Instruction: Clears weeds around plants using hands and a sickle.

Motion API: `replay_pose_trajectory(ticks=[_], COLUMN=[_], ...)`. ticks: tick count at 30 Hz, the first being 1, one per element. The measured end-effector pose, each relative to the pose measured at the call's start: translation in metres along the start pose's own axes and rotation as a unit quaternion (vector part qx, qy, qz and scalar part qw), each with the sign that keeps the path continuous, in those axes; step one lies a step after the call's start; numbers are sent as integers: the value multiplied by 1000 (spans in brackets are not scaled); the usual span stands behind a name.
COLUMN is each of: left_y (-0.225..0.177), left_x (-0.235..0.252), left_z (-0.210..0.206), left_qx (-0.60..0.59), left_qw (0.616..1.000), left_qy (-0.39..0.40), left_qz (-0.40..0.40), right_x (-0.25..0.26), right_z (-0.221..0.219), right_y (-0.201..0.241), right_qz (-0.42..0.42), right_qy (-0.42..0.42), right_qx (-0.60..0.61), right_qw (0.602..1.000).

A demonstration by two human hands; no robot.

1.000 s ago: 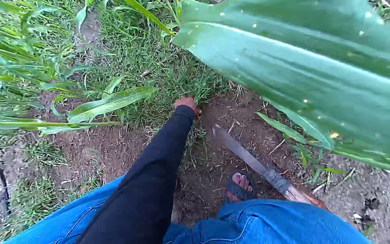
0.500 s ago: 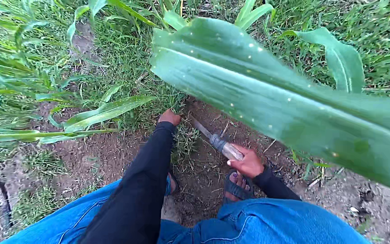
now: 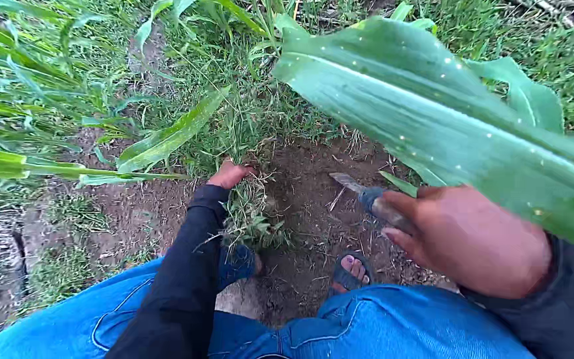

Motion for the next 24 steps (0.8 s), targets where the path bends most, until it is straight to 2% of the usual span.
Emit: replay_pose_trajectory(ticks=[2,5,7,10,11,12,13,14,15,16,17,18,20,22,24], left_y=[-17,-25,-27,-39,-40,-39,-36,-30,-17,4,28,45,47,38,41], left_x=[2,26,29,34,36,37,40,45,52,65,79,85,68,43,21], left_z=[-7,-47,-78,-101,-102,-101,-97,-94,-94,-98,-102,-104,-94,-69,-39], left_qx=[109,270,296,318,324,328,328,329,330,332,332,320,268,161,10], left_qw=[994,958,949,942,940,938,937,937,938,940,942,946,960,983,993], left_qy=[8,79,76,41,40,45,50,53,50,37,31,32,55,22,-55], left_qz=[26,62,80,96,98,101,105,103,93,71,50,38,60,87,104], right_x=[38,92,119,143,144,142,140,143,147,153,162,168,166,177,196], right_z=[-17,-21,-10,-3,-5,-16,-36,-39,-38,-37,-9,18,70,85,83], right_y=[-5,11,19,20,17,14,9,13,18,20,32,41,53,50,43], right_qz=[-34,25,38,43,66,104,159,145,150,194,150,125,85,62,43], right_qy=[94,53,24,32,3,-59,-175,-109,-94,-206,-36,63,176,193,177], right_qx=[21,46,56,66,37,10,2,-7,-10,2,-26,-55,-77,-82,-82], right_qw=[995,997,997,996,997,993,972,983,984,959,988,989,978,976,980])
Point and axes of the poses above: each hand's wrist, its own x-axis towards the middle knuckle, its own z-axis out of the back of the hand, y = z × x, the point moved 6 cm from there along x, towards the middle knuckle, and after that the axes turned 4 degrees about -x, right-handed, at the moved point
